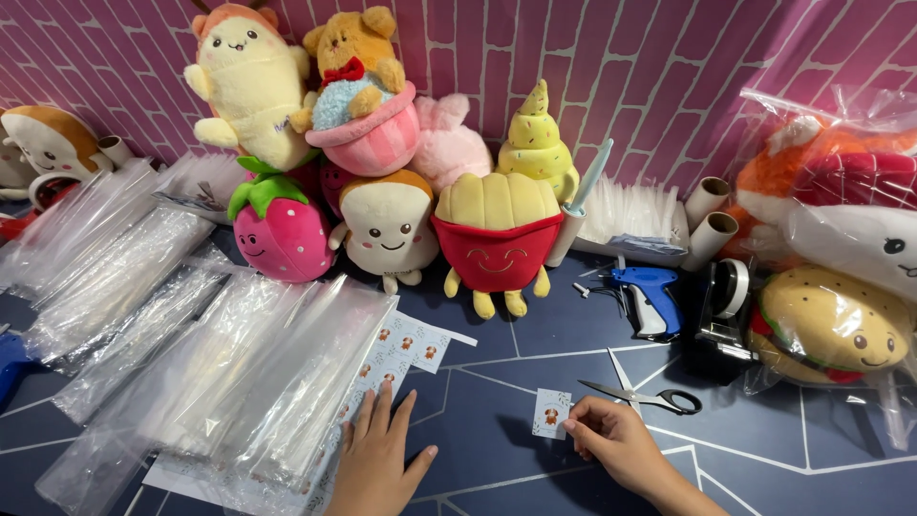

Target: Cutting a paper tag from a sheet and attaching it to a plush toy using a tagging gun.

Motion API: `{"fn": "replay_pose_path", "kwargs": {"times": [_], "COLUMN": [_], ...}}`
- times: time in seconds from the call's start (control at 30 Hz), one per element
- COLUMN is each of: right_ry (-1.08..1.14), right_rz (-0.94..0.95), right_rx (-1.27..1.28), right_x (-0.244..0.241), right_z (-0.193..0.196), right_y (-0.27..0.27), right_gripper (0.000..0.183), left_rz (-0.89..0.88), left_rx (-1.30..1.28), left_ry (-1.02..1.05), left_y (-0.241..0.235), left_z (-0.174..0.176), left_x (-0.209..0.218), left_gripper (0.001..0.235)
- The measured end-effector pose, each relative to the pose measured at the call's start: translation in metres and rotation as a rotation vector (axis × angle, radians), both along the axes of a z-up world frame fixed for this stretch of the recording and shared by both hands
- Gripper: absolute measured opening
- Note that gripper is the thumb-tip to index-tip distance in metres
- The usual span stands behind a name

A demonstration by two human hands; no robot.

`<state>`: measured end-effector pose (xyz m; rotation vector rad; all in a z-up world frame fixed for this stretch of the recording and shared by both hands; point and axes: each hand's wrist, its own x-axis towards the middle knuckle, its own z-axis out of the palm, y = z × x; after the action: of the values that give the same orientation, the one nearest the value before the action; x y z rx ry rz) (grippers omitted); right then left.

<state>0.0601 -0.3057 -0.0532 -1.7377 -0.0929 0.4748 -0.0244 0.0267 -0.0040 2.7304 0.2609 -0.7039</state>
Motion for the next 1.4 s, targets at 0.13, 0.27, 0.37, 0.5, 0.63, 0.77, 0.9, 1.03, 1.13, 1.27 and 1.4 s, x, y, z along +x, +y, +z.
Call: {"fn": "replay_pose_path", "kwargs": {"times": [0.13,0.27,0.37,0.5,0.63,0.77,0.9,1.03,1.13,1.27,1.4], "right_ry": [-0.001,-0.013,-0.023,-0.032,-0.011,-0.008,-0.006,-0.001,0.001,-0.016,-0.012], "right_rz": [0.001,0.012,0.015,0.017,0.01,0.009,0.012,0.016,0.013,0.02,0.021], "right_rx": [0.009,0.016,0.008,0.01,0.0,0.016,0.016,0.028,0.023,0.0,-0.004], "right_x": [0.0,0.0,0.001,0.001,0.001,-0.001,-0.001,0.0,0.0,0.0,0.0], "right_z": [-0.001,-0.003,-0.002,-0.004,-0.002,-0.004,0.0,-0.003,-0.001,0.0,0.0], "right_y": [-0.001,-0.001,-0.002,-0.002,-0.001,-0.001,-0.001,-0.002,-0.002,-0.001,-0.001], "right_gripper": [0.018,0.019,0.019,0.018,0.018,0.018,0.019,0.018,0.018,0.019,0.019], "left_rz": [0.048,0.03,-0.002,0.075,0.07,0.159,0.197,0.107,0.155,0.231,0.288], "left_rx": [0.013,0.053,0.057,0.012,-0.029,0.025,0.035,-0.018,-0.037,-0.062,-0.081], "left_ry": [-0.053,-0.096,-0.077,-0.253,-0.279,-0.188,-0.18,-0.163,-0.154,-0.265,-0.22], "left_y": [0.002,-0.008,-0.012,-0.001,0.004,0.002,-0.004,-0.006,-0.001,0.002,0.003], "left_z": [-0.003,0.0,-0.004,-0.028,-0.024,-0.001,0.009,0.006,0.003,0.005,0.025], "left_x": [0.001,-0.002,-0.004,-0.005,0.002,0.013,0.016,0.014,0.015,0.019,0.021], "left_gripper": [0.08,0.081,0.085,0.076,0.072,0.076,0.081,0.084,0.085,0.084,0.085]}}
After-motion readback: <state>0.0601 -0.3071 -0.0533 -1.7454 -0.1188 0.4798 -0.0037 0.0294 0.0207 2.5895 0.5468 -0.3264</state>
